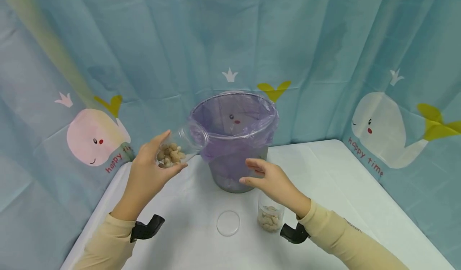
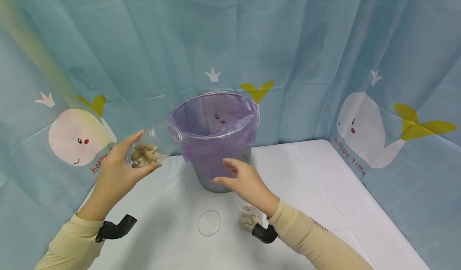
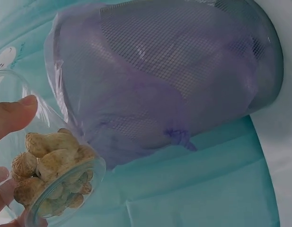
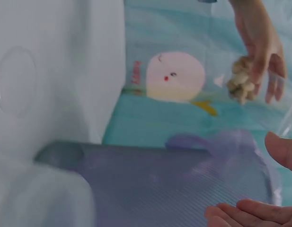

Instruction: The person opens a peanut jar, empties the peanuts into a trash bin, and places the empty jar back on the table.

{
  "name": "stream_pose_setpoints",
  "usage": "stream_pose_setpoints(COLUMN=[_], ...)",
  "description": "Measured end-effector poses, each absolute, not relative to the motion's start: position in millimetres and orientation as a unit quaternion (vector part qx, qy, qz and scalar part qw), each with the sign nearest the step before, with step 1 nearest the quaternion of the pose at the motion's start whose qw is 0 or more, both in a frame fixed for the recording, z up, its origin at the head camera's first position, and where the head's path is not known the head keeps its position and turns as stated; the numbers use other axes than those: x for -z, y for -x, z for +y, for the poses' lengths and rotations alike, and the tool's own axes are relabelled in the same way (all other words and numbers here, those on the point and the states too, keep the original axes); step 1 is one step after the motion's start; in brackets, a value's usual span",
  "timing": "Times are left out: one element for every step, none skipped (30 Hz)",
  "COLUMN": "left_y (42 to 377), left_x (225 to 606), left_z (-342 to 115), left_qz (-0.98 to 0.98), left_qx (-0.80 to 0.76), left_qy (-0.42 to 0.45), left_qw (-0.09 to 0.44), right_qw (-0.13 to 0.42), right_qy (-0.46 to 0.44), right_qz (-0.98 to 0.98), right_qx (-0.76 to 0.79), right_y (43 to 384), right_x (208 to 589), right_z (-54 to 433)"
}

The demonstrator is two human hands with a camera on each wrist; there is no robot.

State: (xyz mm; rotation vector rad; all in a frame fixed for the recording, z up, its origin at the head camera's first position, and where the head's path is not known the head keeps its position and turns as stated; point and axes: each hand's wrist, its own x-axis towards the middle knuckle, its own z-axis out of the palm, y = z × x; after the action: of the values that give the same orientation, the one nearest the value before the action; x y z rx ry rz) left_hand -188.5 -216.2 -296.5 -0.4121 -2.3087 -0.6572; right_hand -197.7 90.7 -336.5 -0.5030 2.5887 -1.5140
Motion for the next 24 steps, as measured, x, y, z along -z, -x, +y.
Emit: stream_pose_setpoints(left_y=[189.6,190.7,192.0,193.7,195.3,197.0,198.7,200.4,201.9,203.3,204.4,205.5,206.8,208.0,209.4,211.2,212.8,214.7,216.7,218.6,220.4,222.4,224.5,226.5], left_x=[293.6,290.5,287.5,284.5,281.6,278.7,275.9,273.4,271.3,269.0,267.0,265.2,263.7,262.5,261.4,260.3,259.2,258.2,257.1,255.7,254.5,253.2,251.8,250.4], left_z=[-216.7,-217.5,-218.3,-219.4,-220.4,-221.3,-222.1,-223.0,-223.6,-224.4,-224.9,-225.4,-225.7,-225.9,-225.9,-225.8,-225.5,-225.2,-224.7,-224.1,-223.4,-222.7,-222.0,-221.4], left_qz=[-0.888,-0.887,-0.886,-0.884,-0.882,-0.881,-0.880,-0.878,-0.878,-0.877,-0.877,-0.878,-0.878,-0.879,-0.880,-0.881,-0.882,-0.883,-0.885,-0.887,-0.889,-0.890,-0.892,-0.892], left_qx=[0.253,0.251,0.248,0.246,0.244,0.242,0.243,0.242,0.242,0.244,0.245,0.250,0.254,0.257,0.262,0.264,0.266,0.268,0.266,0.264,0.262,0.259,0.259,0.258], left_qy=[0.159,0.159,0.161,0.164,0.168,0.171,0.175,0.179,0.184,0.188,0.189,0.191,0.193,0.195,0.195,0.196,0.197,0.197,0.198,0.197,0.196,0.196,0.196,0.198], left_qw=[0.349,0.352,0.357,0.361,0.365,0.368,0.370,0.371,0.371,0.369,0.366,0.362,0.357,0.352,0.346,0.341,0.335,0.331,0.328,0.324,0.321,0.319,0.316,0.313], right_qw=[0.049,0.046,0.043,0.039,0.034,0.028,0.020,0.013,0.006,-0.001,-0.009,-0.017,-0.025,-0.032,-0.039,-0.047,-0.056,-0.063,-0.072,-0.080,-0.090,-0.100,-0.109,-0.116], right_qy=[0.167,0.170,0.173,0.177,0.180,0.182,0.184,0.184,0.184,0.185,0.184,0.184,0.184,0.183,0.182,0.182,0.181,0.180,0.179,0.179,0.178,0.177,0.175,0.172], right_qz=[0.852,0.853,0.853,0.854,0.854,0.854,0.855,0.855,0.856,0.856,0.856,0.857,0.858,0.858,0.858,0.857,0.858,0.857,0.856,0.855,0.853,0.853,0.853,0.853], right_qx=[0.494,0.492,0.490,0.488,0.486,0.486,0.485,0.484,0.483,0.483,0.483,0.482,0.479,0.478,0.478,0.479,0.478,0.479,0.480,0.481,0.482,0.481,0.480,0.479], right_y=[198.1,198.4,198.7,199.2,199.6,200.4,201.4,202.9,204.4,205.9,207.8,209.8,211.5,213.1,214.8,217.0,219.2,221.4,223.9,226.7,229.9,232.7,235.4,238.2], right_x=[331.4,326.2,320.9,315.6,310.6,305.7,300.8,296.3,291.9,287.6,284.0,280.6,277.5,274.4,271.4,268.9,266.5,263.7,261.0,258.2,255.8,253.2,250.6,248.0], right_z=[93.9,96.9,99.8,102.5,105.2,107.9,110.5,113.1,115.6,117.8,120.2,122.4,124.6,126.6,128.5,130.4,132.3,134.0,135.8,137.4,139.0,140.7,142.2,143.8])
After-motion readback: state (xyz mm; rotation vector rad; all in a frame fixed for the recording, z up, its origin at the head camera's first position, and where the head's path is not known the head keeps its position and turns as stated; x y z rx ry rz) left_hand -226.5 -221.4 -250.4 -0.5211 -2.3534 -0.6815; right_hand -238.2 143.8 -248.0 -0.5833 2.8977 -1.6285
